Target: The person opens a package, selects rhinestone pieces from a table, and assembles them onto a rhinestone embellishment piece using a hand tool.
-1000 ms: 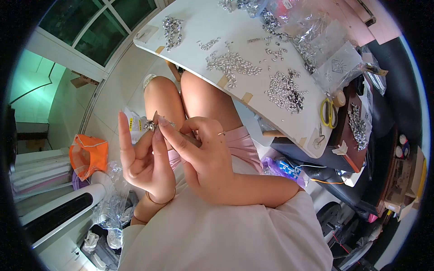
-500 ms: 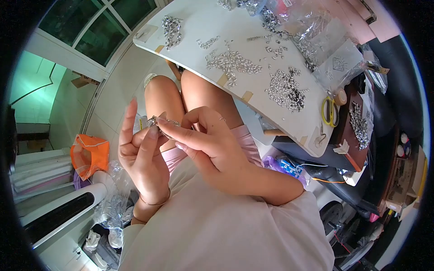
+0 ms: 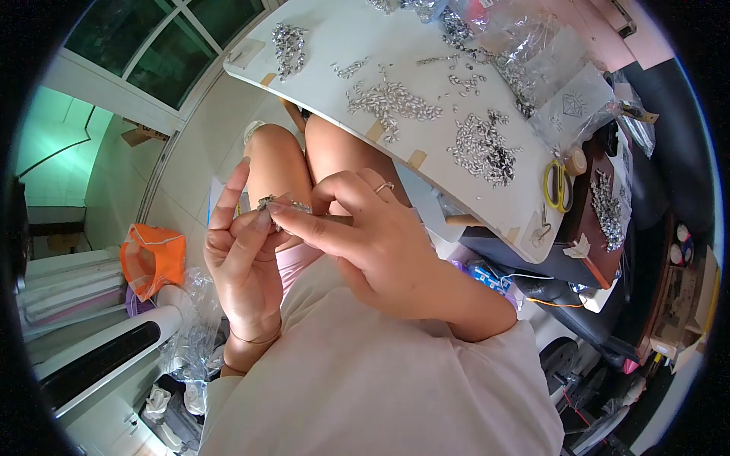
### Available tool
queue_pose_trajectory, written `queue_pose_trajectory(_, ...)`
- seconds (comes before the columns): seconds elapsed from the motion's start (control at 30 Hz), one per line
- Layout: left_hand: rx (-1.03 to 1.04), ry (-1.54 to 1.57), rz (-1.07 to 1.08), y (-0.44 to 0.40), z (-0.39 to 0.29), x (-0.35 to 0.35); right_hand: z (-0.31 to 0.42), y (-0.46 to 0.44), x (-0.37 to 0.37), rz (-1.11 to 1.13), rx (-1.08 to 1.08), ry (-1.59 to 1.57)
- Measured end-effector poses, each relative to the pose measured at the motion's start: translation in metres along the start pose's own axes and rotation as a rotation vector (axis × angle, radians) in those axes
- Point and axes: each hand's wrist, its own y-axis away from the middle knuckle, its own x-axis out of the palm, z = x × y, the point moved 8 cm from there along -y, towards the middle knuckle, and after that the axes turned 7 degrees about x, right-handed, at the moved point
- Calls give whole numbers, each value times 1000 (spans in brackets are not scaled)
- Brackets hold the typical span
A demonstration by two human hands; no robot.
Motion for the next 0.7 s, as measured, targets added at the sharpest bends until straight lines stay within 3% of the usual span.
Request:
queue_pose_trajectory(0.3,-113,116,14,-1,9,2,-6,0,-2,99,16,-71)
queue_pose_trajectory(0.4,-124,157,60,-1,10,2,-8,-4,-4,67,135,-384)
queue_pose_trajectory(0.7,-155,188,56,-1,10,5,-3,-2,-9,35,125,-319)
